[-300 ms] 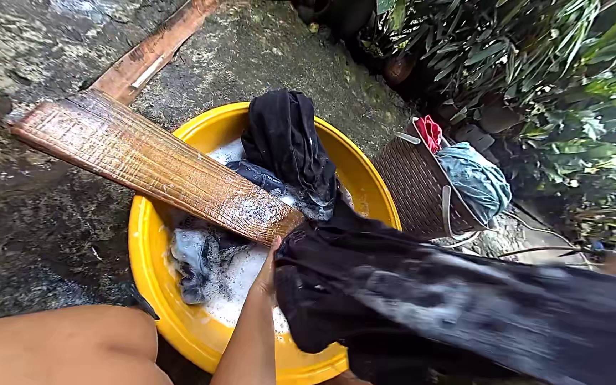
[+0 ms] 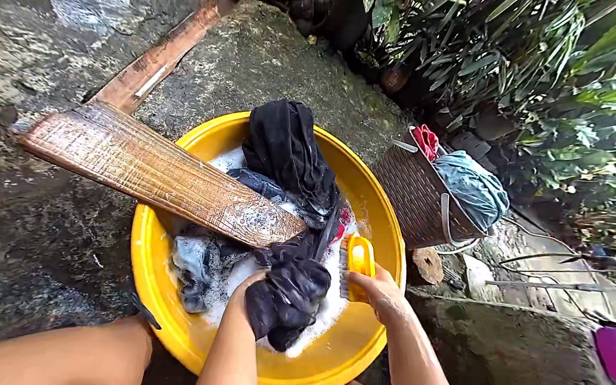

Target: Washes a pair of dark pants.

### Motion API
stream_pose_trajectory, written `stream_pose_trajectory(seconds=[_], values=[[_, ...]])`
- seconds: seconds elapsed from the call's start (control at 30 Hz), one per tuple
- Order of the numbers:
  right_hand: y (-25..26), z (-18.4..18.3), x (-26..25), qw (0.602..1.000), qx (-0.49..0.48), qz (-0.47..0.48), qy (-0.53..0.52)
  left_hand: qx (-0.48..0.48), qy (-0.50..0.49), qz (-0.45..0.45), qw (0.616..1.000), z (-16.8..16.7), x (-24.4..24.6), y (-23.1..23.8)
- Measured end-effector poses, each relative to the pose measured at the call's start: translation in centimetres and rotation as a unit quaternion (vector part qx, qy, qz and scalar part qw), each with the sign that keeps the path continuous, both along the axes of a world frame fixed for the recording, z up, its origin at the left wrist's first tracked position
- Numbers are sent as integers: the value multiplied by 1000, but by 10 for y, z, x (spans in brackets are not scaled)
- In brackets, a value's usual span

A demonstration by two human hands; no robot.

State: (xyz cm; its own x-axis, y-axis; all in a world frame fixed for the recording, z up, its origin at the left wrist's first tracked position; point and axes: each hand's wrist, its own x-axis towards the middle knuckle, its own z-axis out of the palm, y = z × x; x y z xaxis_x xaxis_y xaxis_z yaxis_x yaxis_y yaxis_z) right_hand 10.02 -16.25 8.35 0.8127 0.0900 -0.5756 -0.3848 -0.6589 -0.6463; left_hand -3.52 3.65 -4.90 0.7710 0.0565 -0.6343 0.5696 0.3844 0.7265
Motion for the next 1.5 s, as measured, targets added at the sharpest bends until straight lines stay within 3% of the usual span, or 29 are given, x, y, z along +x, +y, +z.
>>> stream_pose_trajectory(seconds=[0.07, 0.17, 0.23, 0.33, 0.47, 0.57, 0.63, 0.73, 0.8, 0.87, 0.93, 1.07, 1.13, 1.2, 1.3, 1.4, 1.5], values=[[-1, -29, 14, 987, 98, -130, 17, 89, 44, -159, 982, 21, 24, 5], [11, -65, 45, 959, 158, -235, 26, 181, 162, -289, 926, 35, 34, 14], [30, -86, 59, 957, 159, -239, 44, 234, 236, -286, 899, 29, 31, 13], [72, -111, 49, 981, 104, -163, 22, 300, 298, -232, 876, 16, 26, -13], [103, -119, 14, 994, -77, -28, -76, 335, 213, -278, 875, 5, 24, -44], [70, -117, -14, 977, -202, 56, -31, 316, 189, -289, 884, -8, 20, -47], [29, -120, -36, 975, -215, -47, 45, 295, 223, -221, 902, -8, 20, -45], [1, -117, -70, 946, -90, -268, 161, 303, 293, -96, 902, 4, 24, -46], [9, -102, -85, 907, 13, -334, 257, 359, 302, -19, 883, 5, 21, -56], [21, -86, -95, 873, 91, -317, 359, 393, 287, 19, 874, -1, 13, -56], [25, -63, -105, 849, 186, -268, 416, 381, 294, -22, 876, 8, 2, -44], [4, -15, -97, 842, 375, -166, 350, 355, 298, -134, 876, 33, -15, -26], [-10, -1, -83, 852, 407, -139, 299, 341, 276, -136, 888, 38, -19, -18], [-17, 14, -71, 898, 345, -106, 250, 291, 212, -59, 931, 45, -19, -9], [-18, 14, -56, 980, 104, -14, 170, 155, 89, 82, 980, 90, -13, 0], [-21, -4, -53, 992, -81, 65, 66, 77, -20, 115, 990, 168, -8, 1], [-19, -12, -64, 996, -74, 33, 42, 69, -105, 113, 986, 238, -19, -3]])
